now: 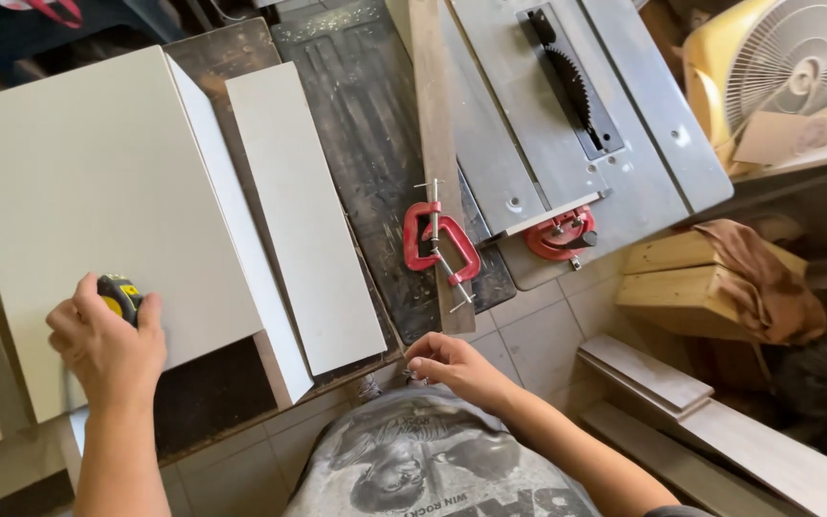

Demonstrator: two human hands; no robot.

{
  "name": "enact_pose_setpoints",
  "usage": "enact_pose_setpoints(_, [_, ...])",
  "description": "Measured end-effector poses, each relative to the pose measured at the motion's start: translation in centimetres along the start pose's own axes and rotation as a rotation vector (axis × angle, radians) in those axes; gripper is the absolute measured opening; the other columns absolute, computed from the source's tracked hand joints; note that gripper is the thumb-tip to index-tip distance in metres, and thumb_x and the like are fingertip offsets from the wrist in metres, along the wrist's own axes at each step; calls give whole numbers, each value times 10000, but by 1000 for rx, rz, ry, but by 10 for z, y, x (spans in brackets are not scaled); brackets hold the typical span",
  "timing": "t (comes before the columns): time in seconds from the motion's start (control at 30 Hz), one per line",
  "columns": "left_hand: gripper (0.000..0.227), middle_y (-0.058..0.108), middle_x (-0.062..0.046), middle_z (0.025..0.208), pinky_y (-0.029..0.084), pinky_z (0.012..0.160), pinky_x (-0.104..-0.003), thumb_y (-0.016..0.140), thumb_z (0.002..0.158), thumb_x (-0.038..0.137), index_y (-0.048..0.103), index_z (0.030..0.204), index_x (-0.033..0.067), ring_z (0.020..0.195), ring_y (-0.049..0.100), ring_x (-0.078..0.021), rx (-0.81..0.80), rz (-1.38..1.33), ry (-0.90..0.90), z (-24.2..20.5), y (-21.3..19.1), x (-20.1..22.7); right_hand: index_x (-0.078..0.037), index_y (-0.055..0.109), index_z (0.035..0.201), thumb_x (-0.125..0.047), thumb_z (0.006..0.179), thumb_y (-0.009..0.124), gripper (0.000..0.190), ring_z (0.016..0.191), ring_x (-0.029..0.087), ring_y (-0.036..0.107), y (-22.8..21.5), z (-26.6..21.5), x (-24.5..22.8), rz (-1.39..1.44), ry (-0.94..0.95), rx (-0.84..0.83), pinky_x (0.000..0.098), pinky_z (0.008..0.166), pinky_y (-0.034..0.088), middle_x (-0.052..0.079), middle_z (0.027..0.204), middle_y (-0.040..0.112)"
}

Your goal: Measuring and marking wooden boards using a tape measure on a table saw workbench to prepare for cutting.

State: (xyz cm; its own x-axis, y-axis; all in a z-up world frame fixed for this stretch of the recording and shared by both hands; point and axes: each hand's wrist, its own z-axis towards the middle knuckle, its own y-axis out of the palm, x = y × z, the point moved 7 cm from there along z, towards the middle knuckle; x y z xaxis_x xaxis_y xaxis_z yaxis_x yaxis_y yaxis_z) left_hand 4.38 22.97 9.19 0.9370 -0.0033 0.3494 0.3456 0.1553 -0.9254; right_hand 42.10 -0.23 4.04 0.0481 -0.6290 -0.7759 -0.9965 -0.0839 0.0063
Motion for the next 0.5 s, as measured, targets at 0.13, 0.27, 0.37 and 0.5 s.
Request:
enact_pose_setpoints(0.13, [646,413,-273,1381,369,1006,-669,747,991,279,507,1531,19,1122,402,-565,-26,76,41,9,8,-12,-97,706,1182,-334,981,675,312,921,128,720,10,5,7,-38,-20,25,273,867,551,28,1010,747])
enact_pose_setpoints(0.27, [666,518,-182,1408,400,850,-615,814,961,355,579,1528,98,1124,435,-484,94,168,125,5,3,-10,-143,730,1193,-341,965,688,305,904,118,659,0,3,8,-176,21,140,278,847,520,4,1073,760])
enact_pose_setpoints(0.37, [712,520,-189,1480,405,791,-585,916,910,401,662,1486,70,1189,439,-453,243,234,192,-16,-24,19,-123,727,1168,-261,967,703,244,923,137,702,-34,7,22,-203,21,299,284,848,563,35,1061,769])
enact_pose_setpoints(0.5, [403,631,-258,1236,422,1078,-540,754,1008,184,598,1278,-70,1178,597,-449,253,-188,462,-61,-30,109,-106,675,1206,-282,926,728,335,961,163,657,-101,25,52,-105,139,610,322,849,544,39,1083,714])
